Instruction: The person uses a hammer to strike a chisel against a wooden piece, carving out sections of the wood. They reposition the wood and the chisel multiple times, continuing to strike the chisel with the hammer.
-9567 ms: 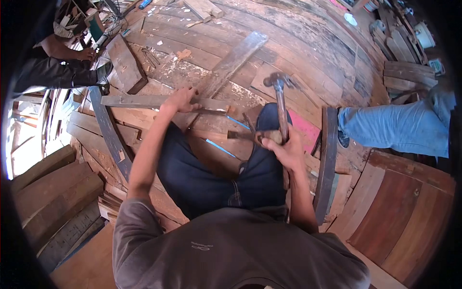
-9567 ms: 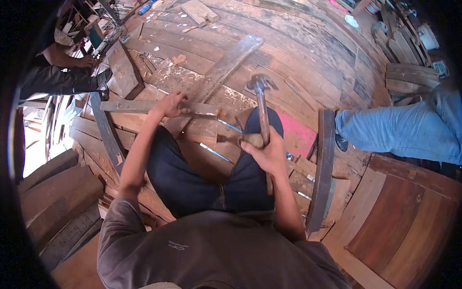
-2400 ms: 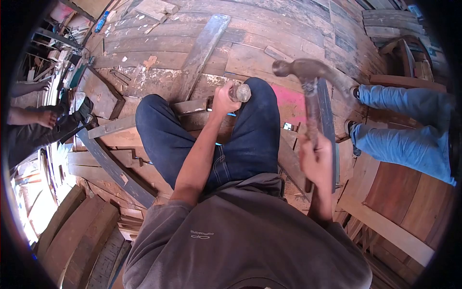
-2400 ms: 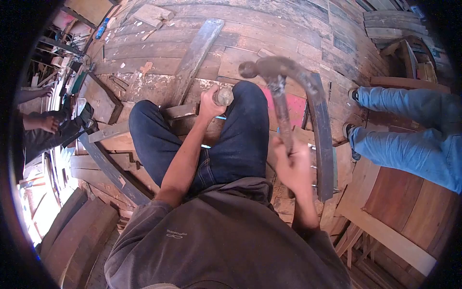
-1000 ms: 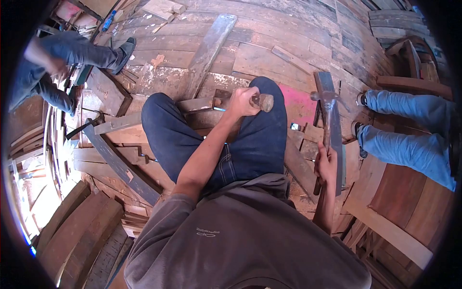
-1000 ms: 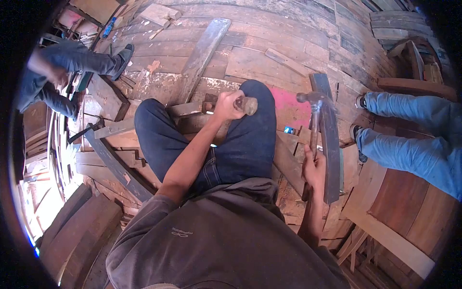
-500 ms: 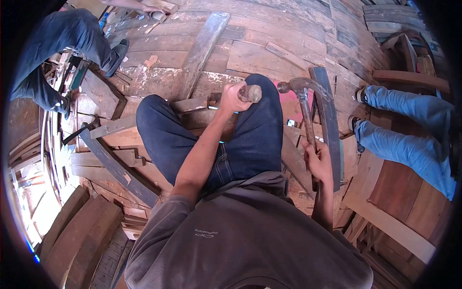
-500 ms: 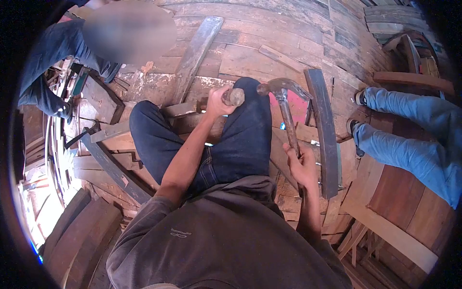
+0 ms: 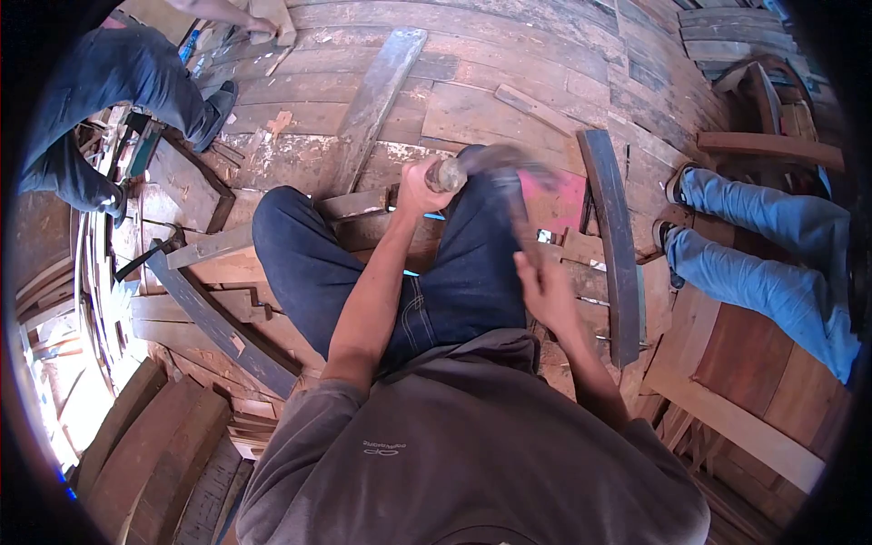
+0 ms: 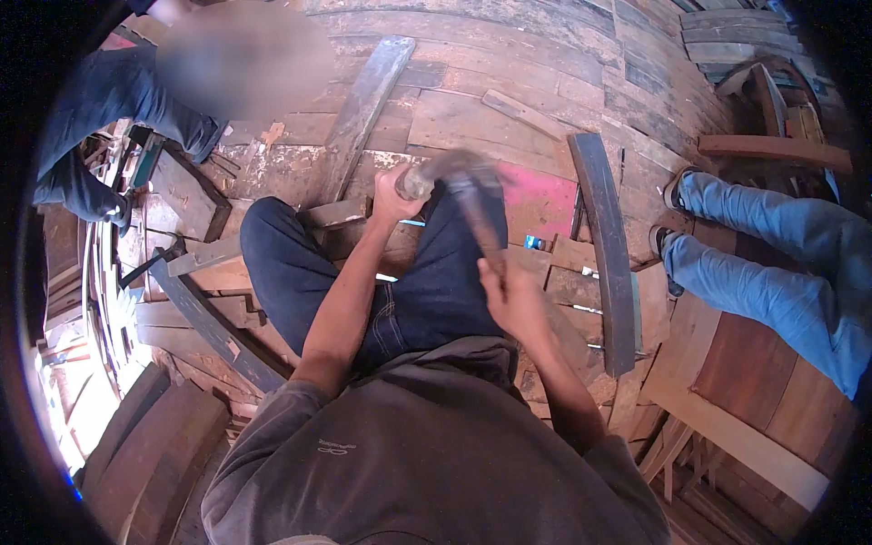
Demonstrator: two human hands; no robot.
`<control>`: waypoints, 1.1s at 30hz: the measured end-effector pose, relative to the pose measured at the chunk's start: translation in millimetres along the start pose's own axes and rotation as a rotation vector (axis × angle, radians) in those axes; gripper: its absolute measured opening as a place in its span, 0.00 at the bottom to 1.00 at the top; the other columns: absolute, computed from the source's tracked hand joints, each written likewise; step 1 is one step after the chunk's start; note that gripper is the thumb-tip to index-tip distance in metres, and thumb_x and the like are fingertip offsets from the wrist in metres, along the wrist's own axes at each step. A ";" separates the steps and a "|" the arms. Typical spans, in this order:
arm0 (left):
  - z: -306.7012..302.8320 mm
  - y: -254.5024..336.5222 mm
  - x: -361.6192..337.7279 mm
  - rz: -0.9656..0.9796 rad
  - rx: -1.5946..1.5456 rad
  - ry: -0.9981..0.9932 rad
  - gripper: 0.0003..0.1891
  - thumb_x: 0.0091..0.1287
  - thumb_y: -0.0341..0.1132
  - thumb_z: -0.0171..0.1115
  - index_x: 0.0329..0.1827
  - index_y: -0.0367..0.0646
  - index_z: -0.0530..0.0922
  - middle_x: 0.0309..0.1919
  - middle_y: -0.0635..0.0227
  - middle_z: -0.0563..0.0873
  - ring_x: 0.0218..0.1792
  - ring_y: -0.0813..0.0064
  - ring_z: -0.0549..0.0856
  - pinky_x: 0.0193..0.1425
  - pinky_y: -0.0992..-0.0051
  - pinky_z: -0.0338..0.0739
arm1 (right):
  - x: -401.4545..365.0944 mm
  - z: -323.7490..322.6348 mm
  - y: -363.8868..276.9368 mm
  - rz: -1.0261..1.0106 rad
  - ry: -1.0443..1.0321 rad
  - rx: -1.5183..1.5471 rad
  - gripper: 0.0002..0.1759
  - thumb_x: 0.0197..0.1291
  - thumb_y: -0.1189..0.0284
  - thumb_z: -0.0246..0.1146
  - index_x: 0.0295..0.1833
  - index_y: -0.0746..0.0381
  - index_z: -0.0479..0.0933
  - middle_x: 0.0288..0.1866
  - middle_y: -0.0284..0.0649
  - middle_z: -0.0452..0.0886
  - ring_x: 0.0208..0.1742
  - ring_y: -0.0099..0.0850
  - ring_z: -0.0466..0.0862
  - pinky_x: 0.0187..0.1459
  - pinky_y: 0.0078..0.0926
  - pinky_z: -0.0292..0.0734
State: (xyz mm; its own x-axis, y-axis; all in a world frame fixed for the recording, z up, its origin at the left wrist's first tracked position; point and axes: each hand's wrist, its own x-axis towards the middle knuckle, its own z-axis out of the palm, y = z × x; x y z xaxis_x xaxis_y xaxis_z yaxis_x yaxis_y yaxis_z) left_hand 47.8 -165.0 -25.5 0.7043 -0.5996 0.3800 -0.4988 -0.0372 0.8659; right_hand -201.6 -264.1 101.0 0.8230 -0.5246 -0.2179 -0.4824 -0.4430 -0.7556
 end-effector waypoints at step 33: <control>17.9 6.8 -2.9 0.024 0.105 -0.097 0.15 0.39 0.35 0.73 0.25 0.40 0.74 0.17 0.55 0.79 0.21 0.52 0.82 0.28 0.64 0.77 | -8.2 -89.0 -12.5 0.158 0.064 0.315 0.14 0.72 0.68 0.56 0.30 0.58 0.67 0.14 0.24 0.63 0.11 0.13 0.62 0.12 0.18 0.53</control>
State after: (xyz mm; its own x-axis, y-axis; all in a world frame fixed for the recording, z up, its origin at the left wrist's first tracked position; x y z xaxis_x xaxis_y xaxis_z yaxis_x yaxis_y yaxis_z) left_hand 33.4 -177.8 -26.6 0.6420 -0.6755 0.3627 -0.5686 -0.1022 0.8162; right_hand -229.0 -319.0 167.1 0.7204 -0.6176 -0.3157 -0.4780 -0.1122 -0.8712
